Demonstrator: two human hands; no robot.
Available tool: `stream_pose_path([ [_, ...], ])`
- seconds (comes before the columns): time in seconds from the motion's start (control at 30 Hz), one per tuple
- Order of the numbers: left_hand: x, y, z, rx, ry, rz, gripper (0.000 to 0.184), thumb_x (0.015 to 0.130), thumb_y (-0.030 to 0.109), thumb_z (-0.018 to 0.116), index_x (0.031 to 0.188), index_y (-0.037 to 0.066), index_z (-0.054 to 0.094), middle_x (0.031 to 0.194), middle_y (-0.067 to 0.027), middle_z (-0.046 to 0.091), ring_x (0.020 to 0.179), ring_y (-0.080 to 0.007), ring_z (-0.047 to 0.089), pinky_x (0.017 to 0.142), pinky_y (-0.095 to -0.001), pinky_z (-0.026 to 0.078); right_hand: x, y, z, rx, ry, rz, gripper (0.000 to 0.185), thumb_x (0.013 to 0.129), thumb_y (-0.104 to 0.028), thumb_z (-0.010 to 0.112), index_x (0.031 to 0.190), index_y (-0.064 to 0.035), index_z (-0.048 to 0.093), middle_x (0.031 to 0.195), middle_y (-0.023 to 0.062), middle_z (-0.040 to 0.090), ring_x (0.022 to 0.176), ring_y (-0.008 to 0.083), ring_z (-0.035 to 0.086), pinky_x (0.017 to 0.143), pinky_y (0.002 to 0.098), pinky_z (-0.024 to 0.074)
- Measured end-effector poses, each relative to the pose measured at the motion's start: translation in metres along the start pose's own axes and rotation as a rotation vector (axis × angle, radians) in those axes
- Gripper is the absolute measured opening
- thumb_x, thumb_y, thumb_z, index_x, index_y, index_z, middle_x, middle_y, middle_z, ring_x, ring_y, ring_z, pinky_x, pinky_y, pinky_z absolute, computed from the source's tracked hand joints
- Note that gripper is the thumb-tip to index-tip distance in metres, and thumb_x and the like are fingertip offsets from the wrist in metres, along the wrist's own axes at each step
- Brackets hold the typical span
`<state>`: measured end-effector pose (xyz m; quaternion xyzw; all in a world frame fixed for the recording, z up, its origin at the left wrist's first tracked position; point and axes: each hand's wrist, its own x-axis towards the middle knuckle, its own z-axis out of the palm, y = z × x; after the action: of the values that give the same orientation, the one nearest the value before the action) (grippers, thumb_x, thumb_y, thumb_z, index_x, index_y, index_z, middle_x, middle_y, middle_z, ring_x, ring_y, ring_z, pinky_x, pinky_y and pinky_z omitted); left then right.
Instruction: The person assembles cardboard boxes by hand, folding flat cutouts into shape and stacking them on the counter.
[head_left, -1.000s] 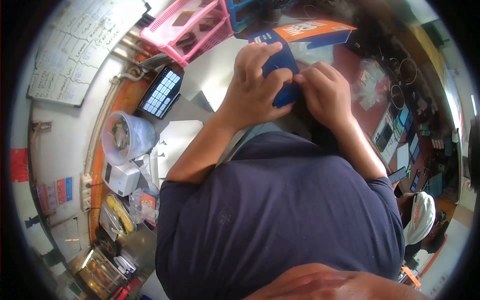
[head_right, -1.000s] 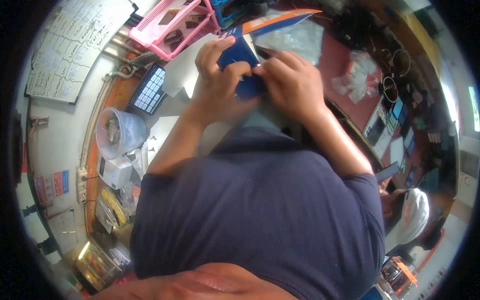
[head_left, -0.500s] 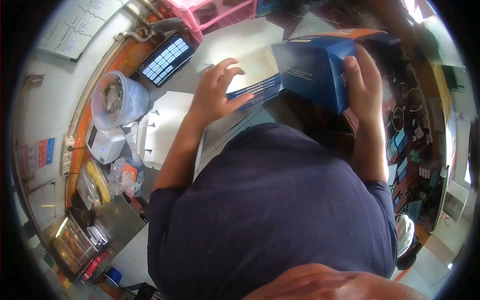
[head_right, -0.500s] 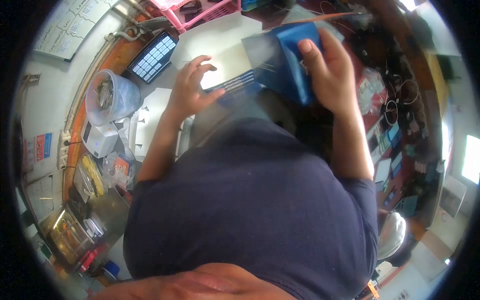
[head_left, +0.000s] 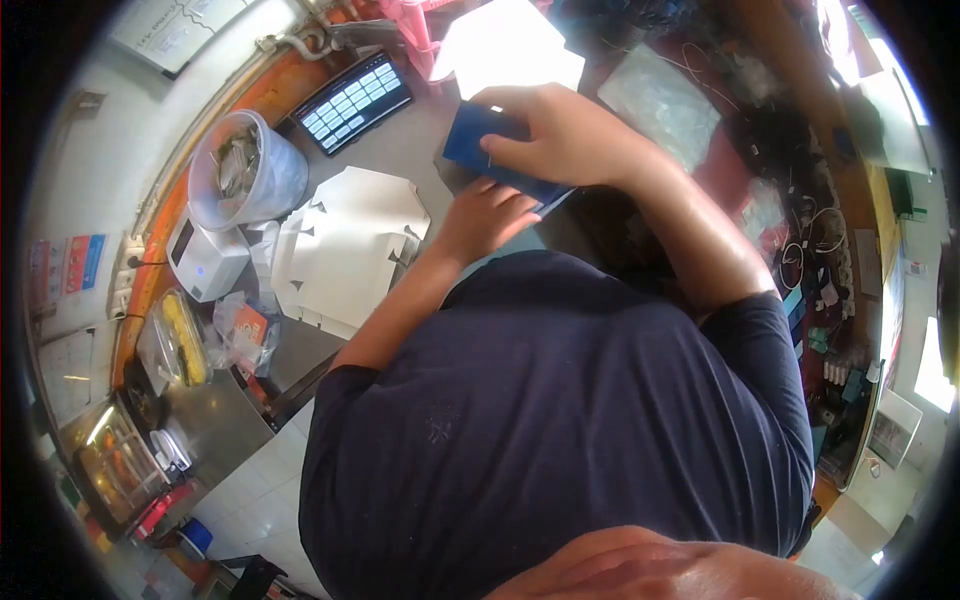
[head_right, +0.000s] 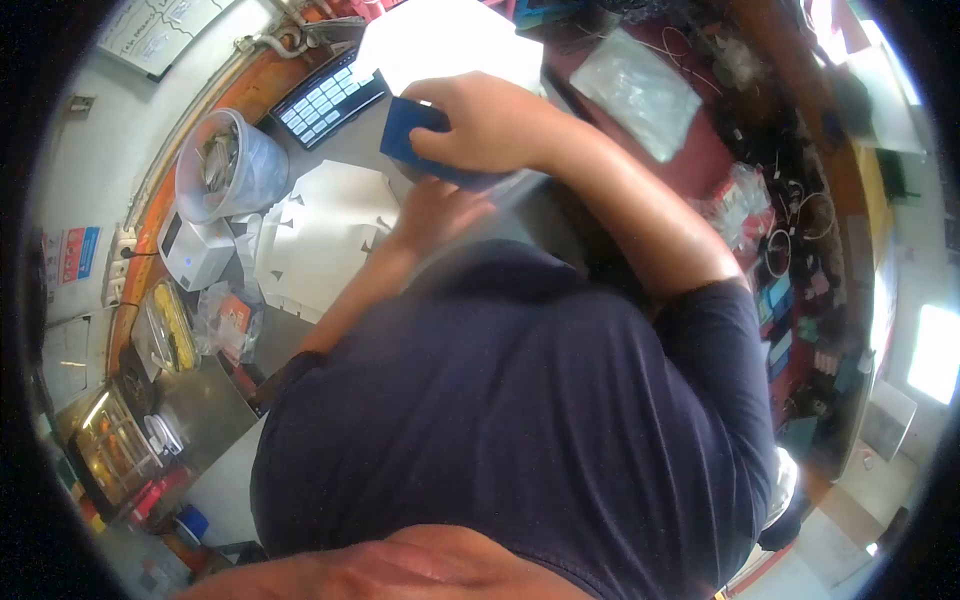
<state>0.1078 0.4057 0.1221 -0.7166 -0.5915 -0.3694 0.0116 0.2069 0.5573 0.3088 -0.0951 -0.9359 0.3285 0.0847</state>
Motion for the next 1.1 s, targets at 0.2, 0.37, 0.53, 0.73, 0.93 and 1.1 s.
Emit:
stream_pose_path([
  [0.2, -0.026, -0.013, 0.026, -0.17, -0.004, -0.029, 0.028, 0.087, 0.013, 0.078, 0.114, 0.012, 0.076, 0.113, -0.0092, 0.069, 0.104, -0.0342, 0.067, 0.089, -0.0469, 0.055, -0.003, -0.018, 0.018, -0.203, -0.08, 0.045, 0.039, 0.094, -0.029, 0.072, 0.13, -0.0124, 0.071, 0.1, 0.0216, 0.076, 0.091, 0.0416, 0.073, 0.08, 0.0491, 0.0576],
  [0.37, -0.011, 0.001, 0.015, -0.168, 0.07, -0.122, 0.031, 0.086, 0.013, 0.076, 0.116, 0.014, 0.078, 0.119, -0.0103, 0.072, 0.118, -0.0365, 0.064, 0.105, -0.0551, 0.045, -0.004, -0.023, 0.025, -0.201, -0.116, 0.048, 0.036, 0.098, -0.031, 0.07, 0.13, -0.0149, 0.071, 0.099, 0.0188, 0.076, 0.091, 0.0417, 0.073, 0.081, 0.0504, 0.0561],
  [0.53, -0.013, -0.004, 0.02, -0.079, 0.033, -0.117, 0.027, 0.085, 0.014, 0.076, 0.112, 0.015, 0.079, 0.11, -0.0081, 0.073, 0.11, -0.0332, 0.067, 0.095, -0.052, 0.048, -0.007, -0.017, 0.03, -0.312, -0.196, 0.106, 0.033, 0.1, -0.035, 0.068, 0.128, -0.0167, 0.071, 0.098, 0.015, 0.077, 0.088, 0.0391, 0.074, 0.078, 0.0494, 0.0558],
  [0.73, -0.021, 0.001, 0.023, -0.162, 0.034, -0.138, 0.018, 0.083, 0.014, 0.08, 0.1, 0.012, 0.076, 0.097, -0.0045, 0.072, 0.09, -0.03, 0.068, 0.079, -0.0468, 0.051, -0.017, 0.029, 0.081, -0.569, -0.188, 0.08, 0.032, 0.102, -0.033, 0.065, 0.13, -0.0178, 0.067, 0.095, 0.0056, 0.077, 0.081, 0.0287, 0.077, 0.065, 0.0447, 0.0577],
  [0.93, -0.021, 0.007, 0.008, -0.107, 0.147, -0.009, 0.02, 0.082, 0.01, 0.08, 0.101, 0.009, 0.074, 0.097, -0.0066, 0.073, 0.089, -0.0292, 0.071, 0.071, -0.0396, 0.057, -0.028, 0.029, 0.09, -0.704, -0.106, 0.045, 0.028, 0.097, -0.026, 0.068, 0.123, -0.0162, 0.066, 0.091, 0.0027, 0.075, 0.072, 0.0251, 0.076, 0.057, 0.039, 0.0575],
  [1.1, -0.01, 0.006, 0.009, -0.055, 0.247, 0.115, 0.023, 0.083, 0.011, 0.081, 0.105, 0.009, 0.073, 0.103, -0.0078, 0.074, 0.1, -0.0279, 0.073, 0.077, -0.0372, 0.059, -0.032, 0.05, 0.094, -0.754, -0.137, 0.061, 0.026, 0.089, -0.022, 0.072, 0.114, -0.0151, 0.065, 0.086, 0.0018, 0.073, 0.072, 0.0238, 0.077, 0.057, 0.0387, 0.0582],
])
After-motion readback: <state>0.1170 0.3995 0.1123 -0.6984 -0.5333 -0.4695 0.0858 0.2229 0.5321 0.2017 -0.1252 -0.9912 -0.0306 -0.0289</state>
